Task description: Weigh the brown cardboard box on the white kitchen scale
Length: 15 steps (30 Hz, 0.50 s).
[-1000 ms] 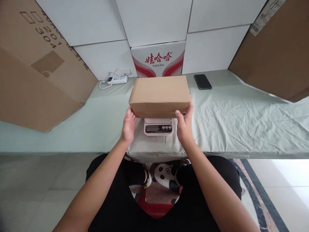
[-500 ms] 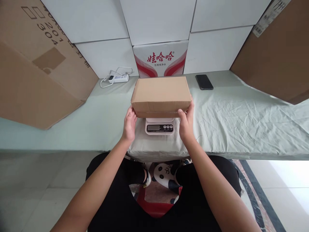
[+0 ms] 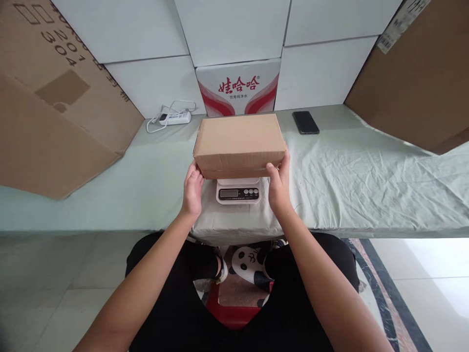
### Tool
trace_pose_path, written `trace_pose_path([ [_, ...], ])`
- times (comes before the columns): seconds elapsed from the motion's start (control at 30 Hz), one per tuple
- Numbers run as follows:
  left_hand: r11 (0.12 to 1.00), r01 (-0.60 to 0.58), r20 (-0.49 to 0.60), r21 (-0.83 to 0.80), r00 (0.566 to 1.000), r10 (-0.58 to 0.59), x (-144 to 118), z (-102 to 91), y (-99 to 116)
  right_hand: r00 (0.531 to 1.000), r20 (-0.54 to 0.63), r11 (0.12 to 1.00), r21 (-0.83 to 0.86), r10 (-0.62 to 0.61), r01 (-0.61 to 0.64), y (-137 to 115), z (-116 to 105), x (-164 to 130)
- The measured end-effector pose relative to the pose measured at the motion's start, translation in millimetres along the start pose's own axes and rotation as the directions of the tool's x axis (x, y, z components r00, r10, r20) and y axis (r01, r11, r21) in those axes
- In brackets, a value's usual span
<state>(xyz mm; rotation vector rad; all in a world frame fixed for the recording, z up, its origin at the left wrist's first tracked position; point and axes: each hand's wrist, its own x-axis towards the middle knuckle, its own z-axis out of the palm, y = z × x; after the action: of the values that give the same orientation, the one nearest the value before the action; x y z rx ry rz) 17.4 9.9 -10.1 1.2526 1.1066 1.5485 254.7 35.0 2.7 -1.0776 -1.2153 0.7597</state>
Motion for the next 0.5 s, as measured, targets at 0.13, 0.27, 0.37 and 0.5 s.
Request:
trace_pose_path([
  [0.13, 1.000, 0.003, 0.001, -0.014, 1.000, -0.003, 1.7, -1.6, 1.8, 1.000, -0.001, 1.000, -0.002, 0.012, -0.012, -0.4, -1.2, 0.2],
  [0.27, 1.000, 0.000, -0.008, -0.021, 1.000, 0.000, 2.8, -2.3, 1.7, 1.000, 0.006, 1.000, -0.002, -0.006, 0.006, -1.6, -2.7, 0.9],
  [0.37, 1.000, 0.000, -0.015, -0.008, 1.000, -0.001, 2.4, -1.9, 1.6, 1.000, 0.018, 1.000, 0.003, -0.009, 0.009, -2.3, -3.1, 1.3],
  [0.5, 1.000, 0.000, -0.013, -0.015, 1.000, 0.000, 1.8, -1.3, 1.9, 1.000, 0.018, 1.000, 0.013, -0.024, 0.024, 0.1, -3.6, 2.1],
])
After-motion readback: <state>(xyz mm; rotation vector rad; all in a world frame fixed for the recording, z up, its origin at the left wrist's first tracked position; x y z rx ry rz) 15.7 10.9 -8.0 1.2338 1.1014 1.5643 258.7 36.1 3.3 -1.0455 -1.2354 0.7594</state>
